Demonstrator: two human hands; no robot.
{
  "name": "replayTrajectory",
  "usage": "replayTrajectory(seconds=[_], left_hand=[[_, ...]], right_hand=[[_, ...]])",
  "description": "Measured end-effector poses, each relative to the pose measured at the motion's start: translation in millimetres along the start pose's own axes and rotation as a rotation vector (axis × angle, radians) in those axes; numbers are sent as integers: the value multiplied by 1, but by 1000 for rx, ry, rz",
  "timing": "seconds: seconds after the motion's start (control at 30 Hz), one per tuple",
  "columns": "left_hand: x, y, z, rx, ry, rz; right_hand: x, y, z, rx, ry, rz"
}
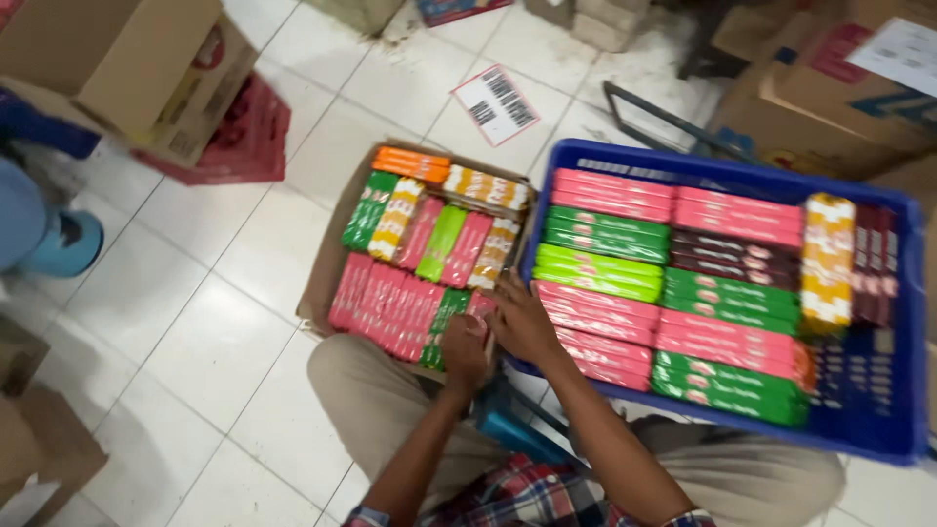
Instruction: The person transfers packs of Tango candy from a cardboard box into a blue plastic basket. They arrange the packs by color and flavor, stacking them neatly in rows within the basket.
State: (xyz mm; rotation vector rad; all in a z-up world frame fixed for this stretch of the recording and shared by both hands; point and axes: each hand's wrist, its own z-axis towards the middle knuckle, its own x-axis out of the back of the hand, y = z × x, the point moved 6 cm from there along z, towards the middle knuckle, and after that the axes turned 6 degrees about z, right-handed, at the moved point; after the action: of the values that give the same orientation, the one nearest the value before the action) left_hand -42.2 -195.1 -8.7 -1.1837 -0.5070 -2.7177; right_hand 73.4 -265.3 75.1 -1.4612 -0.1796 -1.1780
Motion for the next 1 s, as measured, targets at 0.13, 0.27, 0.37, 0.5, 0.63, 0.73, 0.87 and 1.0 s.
replayTrajectory(seconds=[0.13, 0.27, 0.37, 0.5, 0.63, 0.73, 0.87, 1.0], left_hand=[[-6, -144, 38, 445, -117, -289], [-88, -267, 46, 508, -556, -90], [-148, -319, 53, 544, -798, 102], [-189, -322, 88, 378, -760, 250], [-230, -318, 73, 302, -838, 361], [-243, -317, 66, 301, -669, 291], [-217, -315, 91, 436, -664, 277], [-197, -324, 101, 604, -808, 110]], right_hand=[[-31, -28, 16, -94, 171, -387], [-29, -40, 25, -178, 248, -607], [-36, -29, 28, -267, 72, -649], [-36, -36, 32, -206, 8, -703], [-38, -33, 37, -258, -5, -697], [-42, -31, 36, -273, -21, -710], [-44, -29, 36, -283, -37, -748], [-41, -29, 33, -205, 11, -737]])
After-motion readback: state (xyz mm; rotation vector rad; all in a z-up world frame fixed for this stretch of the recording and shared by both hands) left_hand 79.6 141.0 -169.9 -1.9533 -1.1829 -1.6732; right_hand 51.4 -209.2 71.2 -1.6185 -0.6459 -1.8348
